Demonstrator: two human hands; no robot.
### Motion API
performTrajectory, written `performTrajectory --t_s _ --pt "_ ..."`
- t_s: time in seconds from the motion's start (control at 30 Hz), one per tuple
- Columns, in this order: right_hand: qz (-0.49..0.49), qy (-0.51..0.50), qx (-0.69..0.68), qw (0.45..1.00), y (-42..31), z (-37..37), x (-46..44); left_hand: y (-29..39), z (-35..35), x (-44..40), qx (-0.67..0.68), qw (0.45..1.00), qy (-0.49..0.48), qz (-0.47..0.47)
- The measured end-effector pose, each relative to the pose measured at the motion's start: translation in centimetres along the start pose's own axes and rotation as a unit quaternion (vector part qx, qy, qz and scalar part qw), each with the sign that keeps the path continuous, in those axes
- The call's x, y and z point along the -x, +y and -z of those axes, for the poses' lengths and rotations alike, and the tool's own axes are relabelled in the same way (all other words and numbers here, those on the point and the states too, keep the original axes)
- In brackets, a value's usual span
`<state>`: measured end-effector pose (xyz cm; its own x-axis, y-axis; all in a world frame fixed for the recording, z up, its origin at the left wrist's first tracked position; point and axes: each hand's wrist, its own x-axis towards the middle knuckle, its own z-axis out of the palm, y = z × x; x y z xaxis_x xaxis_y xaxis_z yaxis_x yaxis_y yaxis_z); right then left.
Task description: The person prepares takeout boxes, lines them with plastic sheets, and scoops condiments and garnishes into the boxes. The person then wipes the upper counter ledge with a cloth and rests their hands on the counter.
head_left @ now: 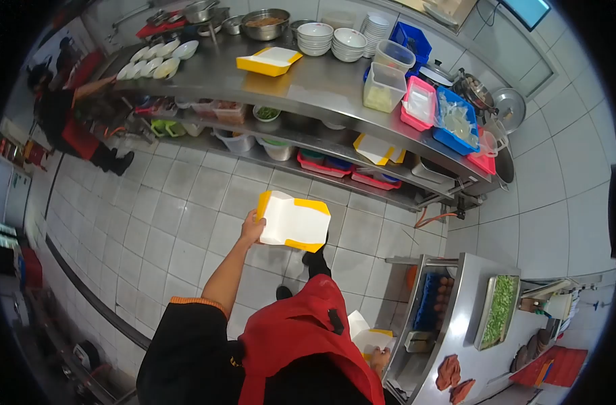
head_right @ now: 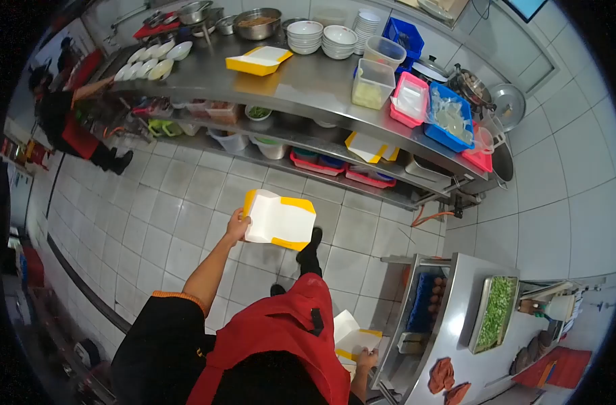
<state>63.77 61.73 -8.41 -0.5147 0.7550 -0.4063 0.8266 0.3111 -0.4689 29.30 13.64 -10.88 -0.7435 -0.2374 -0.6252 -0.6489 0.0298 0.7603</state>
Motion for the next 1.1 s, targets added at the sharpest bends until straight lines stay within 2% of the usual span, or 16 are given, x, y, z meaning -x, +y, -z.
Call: performTrajectory --t_s 0.03,0.07,0.2,0.27,0.33,0.4,0.47,0.53,0.6,0.67,0.7,0.77,0.83,0.87,0.93,1.1 --pt "-0.045 -0.006 -0.048 0.998 -1.8 -0.8 0.0 0.1 -0.7 -3.7 -0.104 0.993 0.030 -0.042" --pt "-0.047 0.003 -0.074 0.996 -2.1 -2.3 -1.2 0.1 -1.5 -7.1 -0.248 0.951 0.107 -0.151" --pt "0.007 0.046 -0.151 0.987 -8.5 -6.3 -7.9 11.5 -3.8 -10.0 -0.358 0.910 0.114 -0.172" --pt "0.165 0.023 -0.099 0.981 -16.4 -5.8 -11.2 16.0 -4.6 -12.1 -0.418 0.885 0.142 -0.146" --pt "0.272 -0.009 -0.171 0.947 -25.7 -5.0 -14.1 18.1 -4.7 -16.0 -0.407 0.883 0.160 -0.173" --pt "0.259 -0.074 -0.064 0.961 -35.0 -2.4 -15.3 17.9 -4.8 -19.2 -0.382 0.887 0.177 -0.190" --pt "0.285 -0.087 0.002 0.954 -42.6 -0.9 -17.1 17.9 -4.7 -22.7 -0.327 0.874 0.209 -0.293" --pt "0.272 -0.236 -0.212 0.909 -48.0 -0.6 -17.8 18.9 -5.0 -24.8 -0.303 0.882 0.205 -0.296" --pt "0.236 -0.277 -0.236 0.901 -55.5 0.8 -15.5 18.5 -5.1 -27.3 -0.244 0.885 0.221 -0.328" --pt "0.209 -0.342 -0.282 0.872 -60.7 0.8 -13.8 18.1 -5.4 -29.5 -0.193 0.904 0.235 -0.300" --pt "0.206 -0.333 -0.277 0.877 -62.4 0.0 -12.9 18.1 -5.7 -31.0 -0.137 0.913 0.263 -0.280" --pt "0.224 -0.292 -0.320 0.873 -66.7 -2.3 -11.4 17.5 -5.1 -33.5 -0.156 0.908 0.236 -0.311" --pt "0.230 -0.285 -0.276 0.889 -70.9 -3.8 -10.8 16.7 -4.8 -36.3 -0.187 0.922 0.243 -0.236" --pt "0.281 -0.271 -0.222 0.893 -72.7 -4.9 -10.6 16.3 -4.8 -37.1 -0.183 0.925 0.237 -0.233" --pt "0.355 -0.232 -0.112 0.899 -77.1 -6.7 -10.3 15.8 -5.1 -39.0 -0.087 0.903 0.239 -0.345" --pt "0.458 -0.147 0.028 0.876 -85.6 -10.7 -9.7 15.0 -5.5 -41.4 -0.101 0.923 0.186 -0.322"
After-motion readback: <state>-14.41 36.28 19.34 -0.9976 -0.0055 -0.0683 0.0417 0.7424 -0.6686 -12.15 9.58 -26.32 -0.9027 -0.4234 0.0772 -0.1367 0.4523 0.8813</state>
